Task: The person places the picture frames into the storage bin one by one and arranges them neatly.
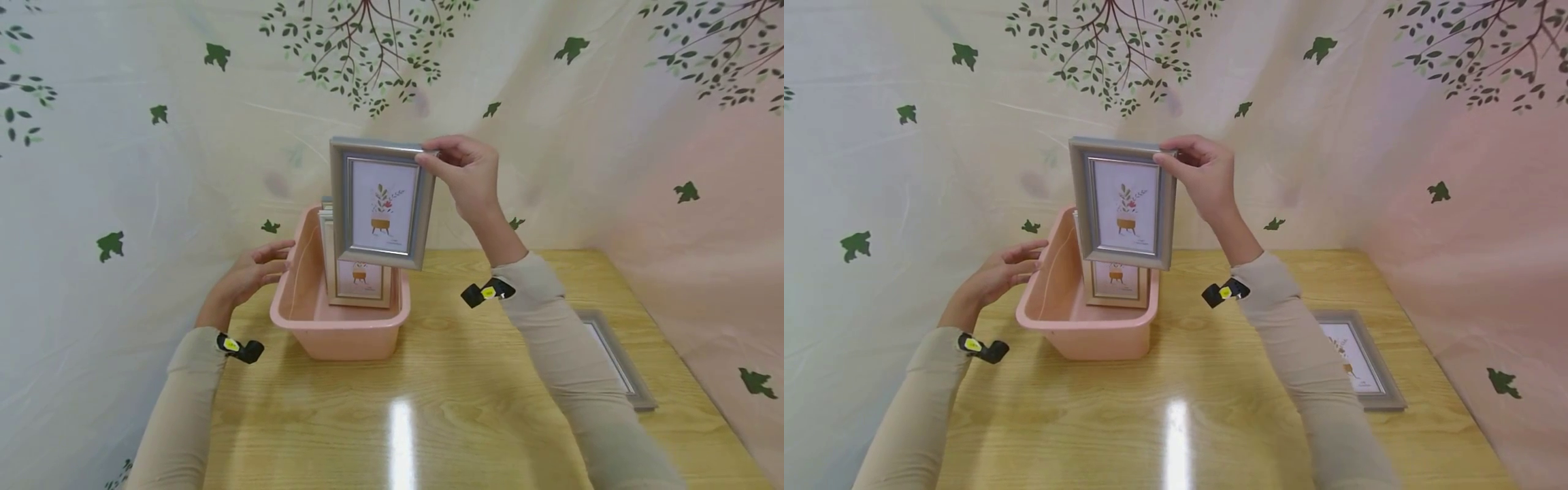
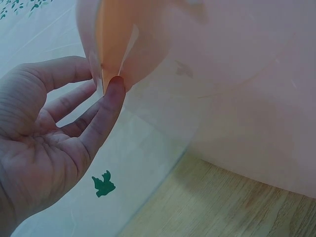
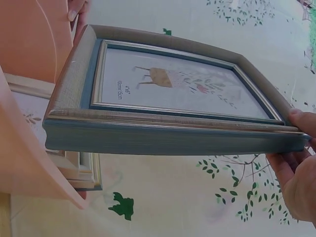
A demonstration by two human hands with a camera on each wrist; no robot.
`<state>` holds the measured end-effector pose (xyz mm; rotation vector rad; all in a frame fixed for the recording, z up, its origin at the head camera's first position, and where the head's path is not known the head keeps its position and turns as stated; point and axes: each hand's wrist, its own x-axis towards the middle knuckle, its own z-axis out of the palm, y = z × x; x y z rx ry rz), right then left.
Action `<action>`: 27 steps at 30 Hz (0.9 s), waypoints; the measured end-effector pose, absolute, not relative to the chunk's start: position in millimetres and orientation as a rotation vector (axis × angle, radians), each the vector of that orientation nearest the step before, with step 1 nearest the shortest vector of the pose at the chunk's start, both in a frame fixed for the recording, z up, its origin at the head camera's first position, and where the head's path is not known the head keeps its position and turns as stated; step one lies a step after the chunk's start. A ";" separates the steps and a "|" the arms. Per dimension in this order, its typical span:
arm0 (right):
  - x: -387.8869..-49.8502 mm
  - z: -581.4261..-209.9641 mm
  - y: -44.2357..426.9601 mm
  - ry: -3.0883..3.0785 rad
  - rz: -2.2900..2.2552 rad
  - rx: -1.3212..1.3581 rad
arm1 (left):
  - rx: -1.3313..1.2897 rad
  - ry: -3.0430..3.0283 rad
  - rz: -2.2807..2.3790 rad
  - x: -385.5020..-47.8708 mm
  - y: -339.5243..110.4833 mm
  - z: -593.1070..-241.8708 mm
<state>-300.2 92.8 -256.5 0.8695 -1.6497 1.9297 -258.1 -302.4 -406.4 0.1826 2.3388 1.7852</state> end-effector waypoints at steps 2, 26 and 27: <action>-299.9 -258.7 87.3 -1.662 1.923 0.868 | 0.183 2.337 1.789 -257.8 -302.6 -406.5; -303.5 -304.6 55.2 -1.734 1.865 0.817 | 0.179 2.316 1.824 -258.4 -303.2 -409.8; -303.8 -306.4 55.0 -1.736 1.863 0.814 | 0.183 2.313 1.829 -258.3 -303.5 -410.0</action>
